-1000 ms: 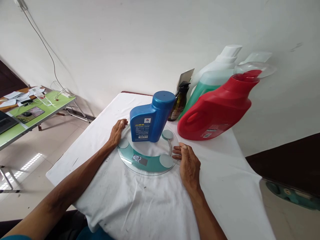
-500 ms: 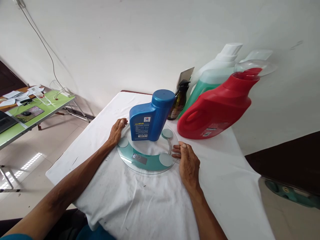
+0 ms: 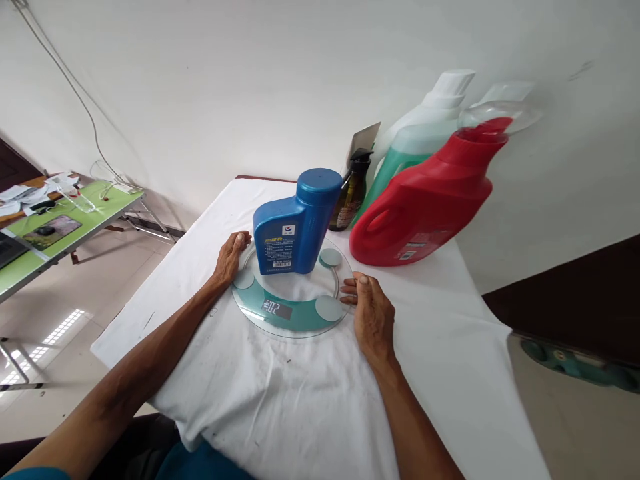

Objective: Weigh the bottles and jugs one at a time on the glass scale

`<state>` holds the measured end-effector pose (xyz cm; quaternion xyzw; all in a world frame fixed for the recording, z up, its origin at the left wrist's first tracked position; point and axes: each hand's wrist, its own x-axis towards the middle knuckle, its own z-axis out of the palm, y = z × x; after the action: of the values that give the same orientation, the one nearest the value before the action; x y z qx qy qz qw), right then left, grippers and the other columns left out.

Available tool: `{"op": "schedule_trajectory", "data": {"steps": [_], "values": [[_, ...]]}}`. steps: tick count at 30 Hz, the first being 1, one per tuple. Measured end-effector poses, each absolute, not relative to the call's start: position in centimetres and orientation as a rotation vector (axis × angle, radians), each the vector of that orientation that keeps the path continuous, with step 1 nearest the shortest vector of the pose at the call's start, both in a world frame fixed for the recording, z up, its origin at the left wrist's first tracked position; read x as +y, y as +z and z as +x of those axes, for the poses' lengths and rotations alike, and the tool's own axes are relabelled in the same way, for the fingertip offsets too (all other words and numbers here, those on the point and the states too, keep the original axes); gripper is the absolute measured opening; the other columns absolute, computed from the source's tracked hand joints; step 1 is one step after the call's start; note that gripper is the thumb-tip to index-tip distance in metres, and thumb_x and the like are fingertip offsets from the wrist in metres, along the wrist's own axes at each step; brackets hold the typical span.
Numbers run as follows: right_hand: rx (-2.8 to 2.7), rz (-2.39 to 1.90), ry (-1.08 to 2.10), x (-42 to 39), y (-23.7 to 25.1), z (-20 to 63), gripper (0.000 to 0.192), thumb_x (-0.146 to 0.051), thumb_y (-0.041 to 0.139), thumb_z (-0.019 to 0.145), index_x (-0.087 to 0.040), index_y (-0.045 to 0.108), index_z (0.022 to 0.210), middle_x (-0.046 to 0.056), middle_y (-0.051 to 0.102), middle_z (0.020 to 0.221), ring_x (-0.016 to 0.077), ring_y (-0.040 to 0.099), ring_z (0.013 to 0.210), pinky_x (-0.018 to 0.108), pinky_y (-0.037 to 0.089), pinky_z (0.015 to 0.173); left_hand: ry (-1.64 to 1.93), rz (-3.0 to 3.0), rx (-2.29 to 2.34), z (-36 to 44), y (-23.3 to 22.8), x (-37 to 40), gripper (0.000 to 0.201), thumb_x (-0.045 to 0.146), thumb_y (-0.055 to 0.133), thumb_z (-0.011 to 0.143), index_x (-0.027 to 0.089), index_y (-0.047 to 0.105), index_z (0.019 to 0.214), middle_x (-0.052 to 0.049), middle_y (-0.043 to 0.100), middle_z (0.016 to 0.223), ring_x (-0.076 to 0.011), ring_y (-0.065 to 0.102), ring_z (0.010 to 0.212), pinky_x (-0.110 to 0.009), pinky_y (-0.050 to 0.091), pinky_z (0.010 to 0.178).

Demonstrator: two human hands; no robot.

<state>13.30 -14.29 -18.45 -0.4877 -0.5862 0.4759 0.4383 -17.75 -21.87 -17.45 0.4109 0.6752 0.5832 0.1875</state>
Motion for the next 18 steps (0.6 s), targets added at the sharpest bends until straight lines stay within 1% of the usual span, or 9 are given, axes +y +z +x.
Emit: {"op": "schedule_trajectory", "data": {"steps": [8, 13, 15, 16, 17, 18], "values": [[-1.453, -1.199, 1.151, -14.8, -18.1, 13.1, 0.065, -0.079, 0.047, 0.098, -0.019, 0.069, 0.114, 0.012, 0.077, 0.103, 0.0277, 0.076, 0.091, 0.042, 0.064, 0.076, 1.653, 1.182, 1.884, -17.9, -17.5, -21.9, 0.055, 0.071, 0.046, 0.102, 0.024, 0.069, 0.114, -0.012, 0.075, 0.126, -0.0297, 0.069, 0.125, -0.047, 0.053, 0.112], [-1.447, -1.184, 1.124, -14.2, -18.3, 12.7, 0.063, -0.078, 0.050, 0.096, -0.020, 0.070, 0.109, 0.013, 0.076, 0.102, 0.0292, 0.075, 0.091, 0.045, 0.063, 0.078, 1.604, 1.238, 1.974, -17.9, -16.9, -22.2, 0.052, 0.069, 0.045, 0.104, 0.023, 0.069, 0.108, -0.012, 0.076, 0.119, -0.0285, 0.070, 0.117, -0.044, 0.051, 0.109], [-1.523, -1.162, 0.966, -14.3, -16.3, 13.4, 0.060, -0.077, 0.055, 0.095, -0.020, 0.072, 0.107, 0.013, 0.075, 0.107, 0.0296, 0.073, 0.096, 0.045, 0.061, 0.081, 1.591, 1.266, 1.996, -17.9, -16.6, -22.3, 0.055, 0.070, 0.044, 0.104, 0.022, 0.070, 0.106, -0.011, 0.076, 0.115, -0.0277, 0.070, 0.112, -0.043, 0.052, 0.106], [-1.596, -1.145, 0.808, -14.8, -14.7, 14.2, 0.057, -0.075, 0.062, 0.092, -0.021, 0.075, 0.106, 0.013, 0.074, 0.111, 0.0296, 0.071, 0.100, 0.044, 0.060, 0.084, 1.588, 1.281, 1.999, -17.9, -16.5, -22.3, 0.057, 0.072, 0.043, 0.104, 0.022, 0.070, 0.106, -0.011, 0.076, 0.114, -0.0270, 0.069, 0.110, -0.042, 0.052, 0.105], [-1.646, -1.120, 0.694, -15.6, -12.6, 15.4, 0.054, -0.073, 0.066, 0.091, -0.022, 0.077, 0.104, 0.012, 0.074, 0.110, 0.0285, 0.070, 0.100, 0.043, 0.059, 0.085, 1.589, 1.295, 2.001, -17.9, -16.3, -22.4, 0.059, 0.073, 0.042, 0.104, 0.022, 0.070, 0.105, -0.010, 0.076, 0.112, -0.0261, 0.069, 0.108, -0.041, 0.052, 0.104], [-1.722, -1.074, 0.676, -17.0, -10.3, 16.8, 0.050, -0.070, 0.068, 0.093, -0.022, 0.080, 0.100, 0.009, 0.075, 0.104, 0.0255, 0.069, 0.094, 0.040, 0.058, 0.083, 1.580, 1.318, 1.995, -17.9, -16.3, -22.3, 0.061, 0.075, 0.041, 0.104, 0.021, 0.070, 0.105, -0.010, 0.076, 0.111, -0.0250, 0.068, 0.107, -0.040, 0.053, 0.103]]}}
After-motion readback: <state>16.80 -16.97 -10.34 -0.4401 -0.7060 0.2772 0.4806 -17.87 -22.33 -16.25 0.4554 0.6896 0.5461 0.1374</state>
